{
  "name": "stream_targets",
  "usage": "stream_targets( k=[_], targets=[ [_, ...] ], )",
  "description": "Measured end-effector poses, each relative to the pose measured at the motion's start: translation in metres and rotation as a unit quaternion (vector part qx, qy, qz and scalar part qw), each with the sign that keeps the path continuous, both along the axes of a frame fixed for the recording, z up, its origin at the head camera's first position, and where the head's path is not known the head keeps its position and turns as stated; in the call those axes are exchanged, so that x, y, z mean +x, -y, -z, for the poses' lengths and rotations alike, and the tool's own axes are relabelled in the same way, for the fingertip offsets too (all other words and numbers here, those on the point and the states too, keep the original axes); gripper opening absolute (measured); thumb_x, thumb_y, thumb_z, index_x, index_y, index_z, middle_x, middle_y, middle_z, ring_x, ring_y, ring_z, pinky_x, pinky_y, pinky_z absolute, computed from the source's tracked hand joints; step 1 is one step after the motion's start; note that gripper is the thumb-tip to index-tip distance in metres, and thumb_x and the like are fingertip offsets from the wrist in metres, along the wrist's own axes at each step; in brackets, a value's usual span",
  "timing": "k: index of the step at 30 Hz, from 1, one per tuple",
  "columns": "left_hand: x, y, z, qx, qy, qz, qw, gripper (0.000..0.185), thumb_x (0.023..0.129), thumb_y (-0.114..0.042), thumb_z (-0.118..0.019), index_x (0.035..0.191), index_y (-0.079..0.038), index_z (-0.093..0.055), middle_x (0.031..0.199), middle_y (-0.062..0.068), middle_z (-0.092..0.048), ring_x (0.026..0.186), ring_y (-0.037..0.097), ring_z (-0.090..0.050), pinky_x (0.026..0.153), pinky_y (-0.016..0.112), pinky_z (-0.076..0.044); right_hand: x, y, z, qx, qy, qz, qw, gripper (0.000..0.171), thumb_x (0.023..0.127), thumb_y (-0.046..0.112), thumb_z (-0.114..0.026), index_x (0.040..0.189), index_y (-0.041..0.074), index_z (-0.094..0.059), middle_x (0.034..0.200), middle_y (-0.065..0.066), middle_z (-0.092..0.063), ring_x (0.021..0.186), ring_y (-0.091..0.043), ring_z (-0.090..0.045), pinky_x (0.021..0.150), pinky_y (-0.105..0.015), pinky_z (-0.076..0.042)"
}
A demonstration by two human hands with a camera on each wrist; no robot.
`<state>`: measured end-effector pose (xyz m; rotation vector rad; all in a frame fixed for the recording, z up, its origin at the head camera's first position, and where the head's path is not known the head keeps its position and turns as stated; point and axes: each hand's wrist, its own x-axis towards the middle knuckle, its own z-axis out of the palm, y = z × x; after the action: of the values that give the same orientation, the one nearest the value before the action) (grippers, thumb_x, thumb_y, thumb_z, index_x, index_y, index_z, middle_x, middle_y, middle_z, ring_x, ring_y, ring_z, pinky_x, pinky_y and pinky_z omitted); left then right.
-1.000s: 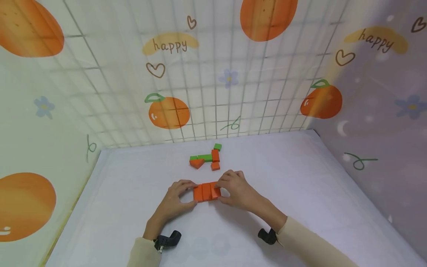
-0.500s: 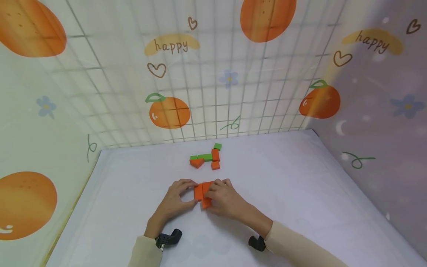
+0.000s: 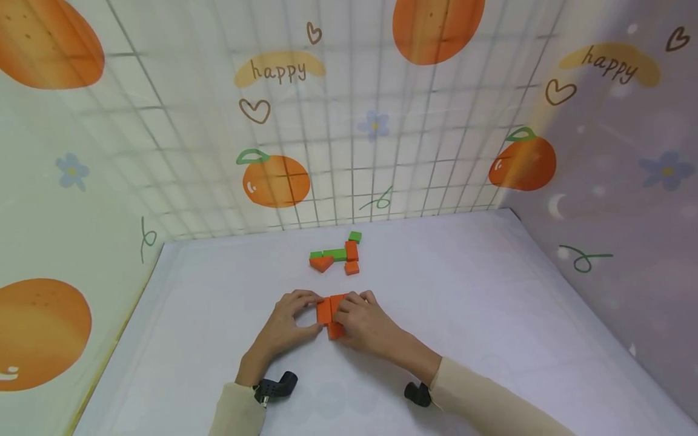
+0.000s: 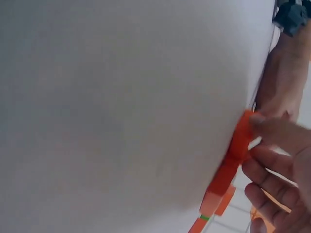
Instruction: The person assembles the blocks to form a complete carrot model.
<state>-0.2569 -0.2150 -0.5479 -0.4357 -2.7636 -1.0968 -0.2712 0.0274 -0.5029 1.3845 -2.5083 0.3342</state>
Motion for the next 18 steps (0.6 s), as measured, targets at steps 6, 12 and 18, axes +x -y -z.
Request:
stream_targets(
  k=[6,12,18],
  targets=[
    [-0.001,0.000,0.003,0.000,0.002,-0.004,1.0000,0.046,0.081,-0.041,-0.079,0.124,-0.033,-0.067,0.131,-0.018,-0.054,0.123,0.013,-0.045,0.102,0.049,-0.035,-0.022,-0.007,-0.013,-0.038,0.079,0.084,0.993,0.028,0.085,0.035,-0.080,0.103,0.014,-0.075,0.103,0.003,-0.067,0.105,-0.020,-0.054,0.085,-0.042,-0.037],
    [-0.001,-0.002,0.004,0.000,-0.006,-0.005,1.0000,0.045,0.080,-0.039,-0.080,0.123,-0.034,-0.067,0.130,-0.019,-0.054,0.123,0.013,-0.045,0.102,0.049,-0.036,-0.062,-0.011,-0.017,-0.068,0.084,0.172,0.979,0.032,0.086,0.030,-0.079,0.107,0.008,-0.074,0.101,-0.003,-0.067,0.100,-0.025,-0.056,0.084,-0.045,-0.041],
    [-0.002,-0.001,0.002,-0.009,-0.005,0.002,0.9999,0.046,0.081,-0.039,-0.080,0.125,-0.032,-0.067,0.131,-0.017,-0.054,0.122,0.012,-0.046,0.104,0.048,-0.033,-0.090,-0.004,-0.012,-0.064,0.097,0.226,0.967,0.037,0.084,0.038,-0.080,0.104,0.007,-0.074,0.098,-0.006,-0.067,0.091,-0.026,-0.058,0.077,-0.043,-0.043]
  ],
)
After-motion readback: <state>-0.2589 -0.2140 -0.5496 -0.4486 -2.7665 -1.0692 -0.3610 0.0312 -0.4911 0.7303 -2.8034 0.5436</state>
